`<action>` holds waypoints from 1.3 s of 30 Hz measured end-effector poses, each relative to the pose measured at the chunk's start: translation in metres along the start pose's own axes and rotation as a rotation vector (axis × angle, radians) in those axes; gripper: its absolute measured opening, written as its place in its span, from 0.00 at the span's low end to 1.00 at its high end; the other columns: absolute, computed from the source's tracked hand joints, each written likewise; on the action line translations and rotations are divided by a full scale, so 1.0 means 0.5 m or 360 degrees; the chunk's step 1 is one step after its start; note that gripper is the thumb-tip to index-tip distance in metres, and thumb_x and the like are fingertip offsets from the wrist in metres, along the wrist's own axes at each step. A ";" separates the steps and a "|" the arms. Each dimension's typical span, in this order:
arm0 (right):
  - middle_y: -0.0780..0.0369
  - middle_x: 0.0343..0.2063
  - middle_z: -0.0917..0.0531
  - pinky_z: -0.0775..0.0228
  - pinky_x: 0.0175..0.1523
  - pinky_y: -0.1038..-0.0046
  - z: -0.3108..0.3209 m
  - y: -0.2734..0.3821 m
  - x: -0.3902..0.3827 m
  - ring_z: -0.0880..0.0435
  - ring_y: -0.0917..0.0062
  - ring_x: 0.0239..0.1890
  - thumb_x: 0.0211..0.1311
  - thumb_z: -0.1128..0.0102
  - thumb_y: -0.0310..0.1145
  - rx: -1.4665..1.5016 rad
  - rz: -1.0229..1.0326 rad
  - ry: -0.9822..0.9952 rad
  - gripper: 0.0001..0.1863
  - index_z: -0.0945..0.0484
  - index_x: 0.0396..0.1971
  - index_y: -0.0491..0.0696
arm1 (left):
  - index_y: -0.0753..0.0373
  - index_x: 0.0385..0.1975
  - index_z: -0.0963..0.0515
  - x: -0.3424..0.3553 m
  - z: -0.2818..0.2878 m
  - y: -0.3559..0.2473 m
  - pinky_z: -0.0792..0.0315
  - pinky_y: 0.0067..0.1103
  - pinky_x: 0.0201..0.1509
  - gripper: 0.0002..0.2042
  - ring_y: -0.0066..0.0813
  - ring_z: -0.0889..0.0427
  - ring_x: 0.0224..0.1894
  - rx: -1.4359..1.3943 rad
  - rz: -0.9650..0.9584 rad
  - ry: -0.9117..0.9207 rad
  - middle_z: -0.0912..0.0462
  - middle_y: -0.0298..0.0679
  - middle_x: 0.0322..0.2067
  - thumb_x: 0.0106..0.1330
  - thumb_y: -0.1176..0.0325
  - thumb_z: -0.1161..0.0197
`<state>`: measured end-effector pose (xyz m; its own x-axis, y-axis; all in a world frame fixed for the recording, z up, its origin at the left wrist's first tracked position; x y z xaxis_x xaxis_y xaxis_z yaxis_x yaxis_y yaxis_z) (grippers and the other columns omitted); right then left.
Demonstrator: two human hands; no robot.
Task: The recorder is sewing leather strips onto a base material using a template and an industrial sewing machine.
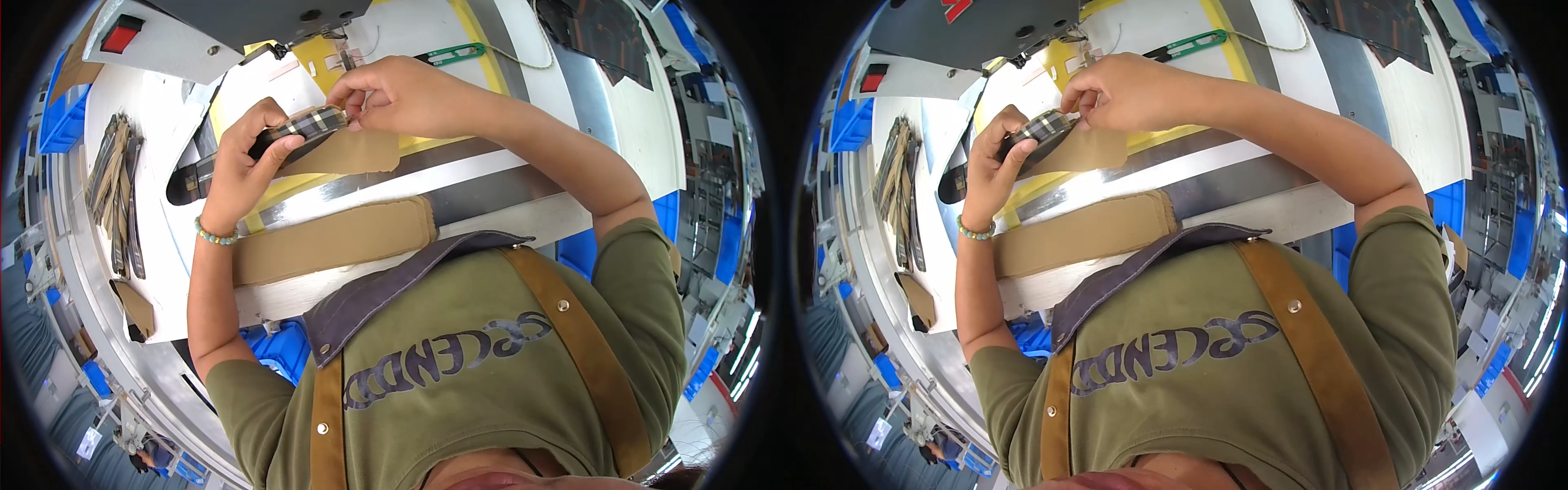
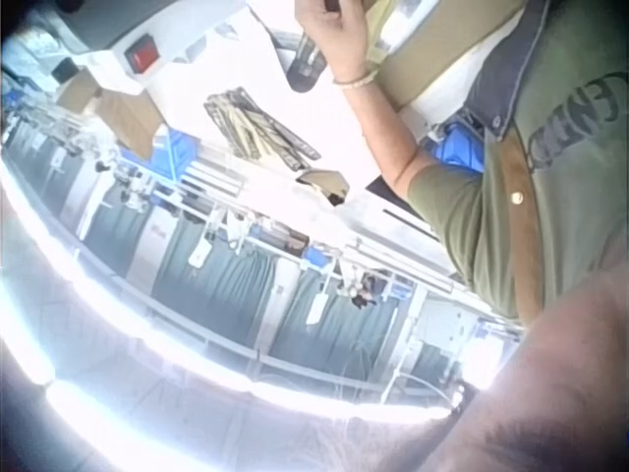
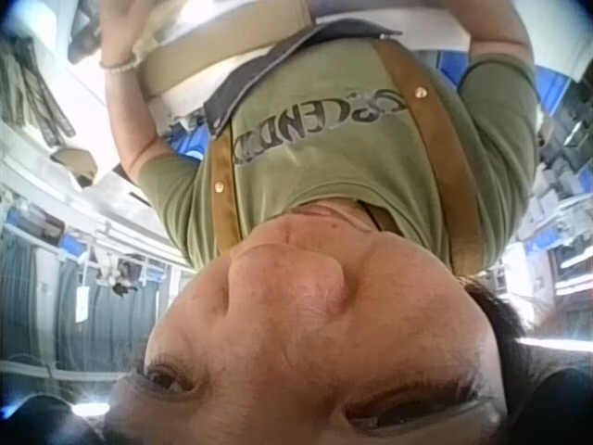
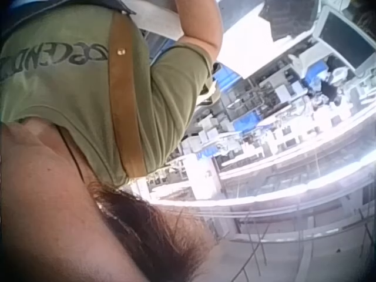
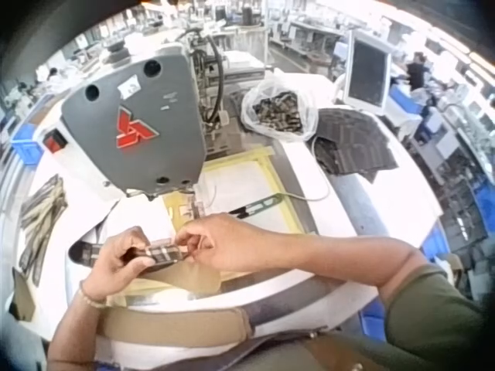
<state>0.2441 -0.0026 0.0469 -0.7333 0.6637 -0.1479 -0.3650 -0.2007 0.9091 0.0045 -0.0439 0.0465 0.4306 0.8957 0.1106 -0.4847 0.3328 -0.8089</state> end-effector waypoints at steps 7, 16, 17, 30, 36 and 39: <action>0.68 0.38 0.18 0.27 0.48 0.77 0.010 0.017 -0.002 0.20 0.84 0.37 0.73 0.37 0.25 0.0063 0.0057 -0.0021 0.15 0.16 0.57 0.44 | 0.68 0.39 0.24 0.023 -0.013 -0.024 0.24 0.25 0.59 0.09 0.33 0.16 0.48 -0.0135 -0.0214 0.0073 0.18 0.41 0.48 0.73 0.71 0.30; 0.62 0.35 0.16 0.23 0.48 0.69 0.047 0.014 -0.028 0.15 0.75 0.38 0.73 0.35 0.27 -0.0179 0.0178 -0.0214 0.12 0.15 0.53 0.45 | 0.67 0.45 0.20 0.012 -0.019 0.033 0.27 0.17 0.43 0.08 0.17 0.25 0.34 -0.0194 0.0214 -0.0170 0.18 0.32 0.33 0.72 0.75 0.28; 0.62 0.35 0.16 0.23 0.48 0.69 0.057 0.003 -0.038 0.15 0.75 0.38 0.73 0.35 0.27 -0.0179 0.0179 -0.0212 0.12 0.15 0.53 0.45 | 0.68 0.52 0.19 0.008 -0.013 0.046 0.26 0.16 0.47 0.10 0.15 0.22 0.39 -0.0221 0.0200 -0.0193 0.17 0.29 0.37 0.74 0.77 0.31; 0.53 0.41 0.11 0.20 0.52 0.56 0.186 -0.090 -0.035 0.12 0.53 0.47 0.71 0.37 0.30 -0.1600 0.0756 -0.0698 0.11 0.13 0.46 0.42 | 0.71 0.43 0.14 0.121 0.011 0.095 0.24 0.17 0.49 0.07 0.15 0.19 0.39 0.0183 0.0306 -0.0101 0.12 0.31 0.37 0.73 0.73 0.28; 0.65 0.49 0.13 0.25 0.62 0.64 0.103 -0.117 -0.006 0.16 0.70 0.55 0.67 0.33 0.29 -0.1416 0.1051 -0.0703 0.08 0.12 0.43 0.48 | 0.67 0.41 0.13 0.121 0.028 0.110 0.24 0.16 0.48 0.06 0.16 0.19 0.36 0.0196 0.0502 -0.0119 0.11 0.32 0.33 0.71 0.71 0.27; 0.65 0.52 0.13 0.25 0.64 0.64 0.115 -0.114 -0.012 0.16 0.69 0.57 0.66 0.31 0.27 -0.1326 0.1008 -0.0636 0.08 0.12 0.44 0.48 | 0.67 0.41 0.13 0.118 0.034 0.106 0.24 0.15 0.48 0.07 0.15 0.19 0.36 0.0198 0.0511 -0.0122 0.11 0.32 0.34 0.71 0.70 0.26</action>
<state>0.3023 0.0465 0.0186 -0.7406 0.4244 0.5210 -0.3712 -0.9046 0.2094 -0.0088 0.0315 0.0198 0.1851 0.9785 -0.0913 -0.6772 0.0597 -0.7333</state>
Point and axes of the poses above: each hand's wrist, its own x-axis towards the middle knuckle, its own z-axis out of the back of the hand, y = z × x, the point moved 4 cm from there along x, towards the middle knuckle
